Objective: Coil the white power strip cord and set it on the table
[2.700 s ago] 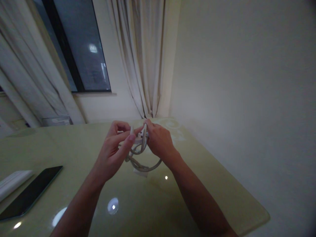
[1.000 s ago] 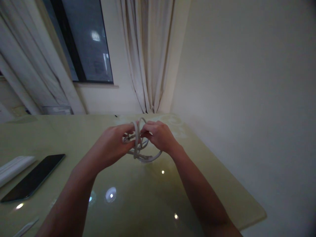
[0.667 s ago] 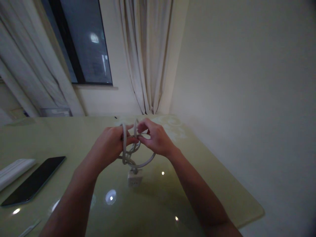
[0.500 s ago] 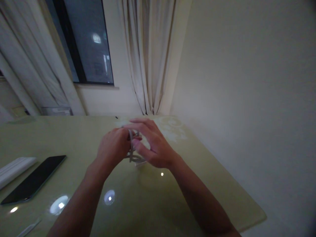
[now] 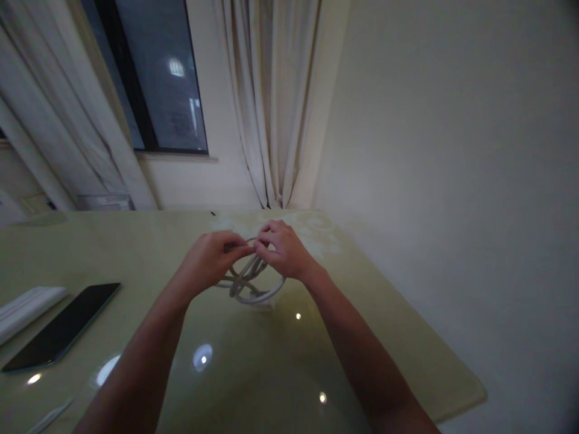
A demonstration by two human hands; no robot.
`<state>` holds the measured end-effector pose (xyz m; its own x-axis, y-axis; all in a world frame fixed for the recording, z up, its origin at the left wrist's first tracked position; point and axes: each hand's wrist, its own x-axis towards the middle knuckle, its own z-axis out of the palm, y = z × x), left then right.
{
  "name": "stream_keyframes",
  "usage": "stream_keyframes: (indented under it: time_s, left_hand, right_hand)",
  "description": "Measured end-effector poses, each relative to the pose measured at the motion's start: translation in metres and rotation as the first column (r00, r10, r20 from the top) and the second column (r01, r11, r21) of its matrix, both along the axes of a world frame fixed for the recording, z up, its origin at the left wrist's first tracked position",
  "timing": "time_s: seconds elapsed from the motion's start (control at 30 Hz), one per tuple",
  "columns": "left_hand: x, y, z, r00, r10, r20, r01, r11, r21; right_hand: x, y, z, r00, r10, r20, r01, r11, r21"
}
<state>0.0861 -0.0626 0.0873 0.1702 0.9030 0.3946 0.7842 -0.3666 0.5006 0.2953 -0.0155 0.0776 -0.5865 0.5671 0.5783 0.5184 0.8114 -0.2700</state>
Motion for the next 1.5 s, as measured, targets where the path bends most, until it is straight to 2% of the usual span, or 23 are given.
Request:
stream_keyframes:
  time_s: [0.07, 0.17, 0.27, 0.37, 0.43, 0.57, 0.63, 0.73, 0.83, 0.93, 1.03, 1.1, 1.17, 1.23, 1.33, 1.4, 1.5]
  left_hand:
    - [-0.009, -0.001, 0.003, 0.995, 0.092, 0.048, -0.094, 0.994, 0.052]
    - [-0.023, -0.003, 0.009, 0.958, 0.263, 0.111, -0.275, 0.955, 0.110]
    - [-0.032, -0.003, 0.012, 0.911, 0.375, 0.174, -0.391, 0.917, 0.071]
    - [-0.037, 0.004, 0.005, 0.864, 0.458, 0.210, -0.478, 0.877, 0.055]
    - [-0.038, 0.010, -0.003, 0.895, 0.415, 0.162, -0.430, 0.900, 0.068]
    - [-0.032, 0.021, -0.020, 0.964, 0.251, -0.087, -0.246, 0.967, 0.069]
    - [-0.027, 0.025, -0.028, 0.969, 0.130, -0.209, -0.140, 0.989, -0.036]
    - [-0.019, 0.027, -0.040, 0.960, -0.034, -0.278, -0.037, 0.969, -0.245]
    - [-0.014, 0.026, -0.044, 0.964, -0.096, -0.247, 0.011, 0.946, -0.323]
    - [-0.013, 0.022, -0.036, 0.971, -0.164, -0.172, 0.108, 0.949, -0.295]
    - [-0.019, 0.017, -0.026, 0.987, -0.065, -0.145, 0.049, 0.992, -0.115]
    - [-0.025, 0.012, -0.028, 0.988, 0.016, -0.153, -0.026, 0.998, -0.060]
    - [-0.030, 0.005, -0.042, 0.981, 0.051, -0.186, -0.070, 0.992, -0.100]
    - [-0.032, -0.005, -0.068, 0.967, 0.070, -0.245, -0.111, 0.981, -0.156]
    - [-0.025, -0.020, -0.114, 0.925, 0.147, -0.350, -0.195, 0.975, -0.109]
    - [-0.016, -0.026, -0.139, 0.913, 0.176, -0.367, -0.216, 0.974, -0.071]
    - [-0.004, -0.026, -0.158, 0.905, 0.236, -0.353, -0.272, 0.961, -0.054]
  right_hand:
    - [0.002, 0.007, -0.006, 0.999, 0.019, -0.050, -0.021, 0.999, -0.040]
    - [0.001, 0.013, -0.013, 0.992, 0.067, -0.109, -0.076, 0.994, -0.083]
    - [-0.005, 0.014, -0.018, 0.988, 0.079, -0.134, -0.091, 0.992, -0.092]
    - [-0.011, 0.013, -0.025, 0.991, 0.041, -0.124, -0.051, 0.995, -0.081]
    - [-0.012, 0.015, -0.032, 0.997, -0.007, -0.077, 0.002, 0.998, -0.064]
    - [-0.008, 0.019, -0.043, 0.989, -0.061, 0.137, 0.068, 0.997, -0.043]
    - [-0.005, 0.018, -0.042, 0.959, -0.097, 0.266, 0.115, 0.992, -0.053]
    - [0.002, 0.010, -0.039, 0.931, -0.138, 0.337, 0.179, 0.979, -0.095]
    - [0.011, -0.005, -0.048, 0.956, -0.168, 0.241, 0.212, 0.963, -0.166]
    - [0.019, -0.024, -0.079, 0.970, -0.235, 0.062, 0.243, 0.941, -0.236]
    - [0.023, -0.036, -0.118, 0.957, -0.258, -0.131, 0.212, 0.934, -0.288]
    - [0.023, -0.039, -0.138, 0.938, -0.278, -0.205, 0.202, 0.922, -0.330]
    - [0.023, -0.038, -0.149, 0.935, -0.266, -0.236, 0.173, 0.920, -0.353]
    - [0.022, -0.035, -0.152, 0.941, -0.238, -0.242, 0.142, 0.924, -0.355]
    - [0.021, -0.030, -0.151, 0.935, -0.251, -0.250, 0.153, 0.923, -0.353]
    - [0.020, -0.028, -0.150, 0.916, -0.298, -0.269, 0.190, 0.912, -0.363]
    - [0.021, -0.026, -0.151, 0.886, -0.345, -0.310, 0.206, 0.891, -0.405]
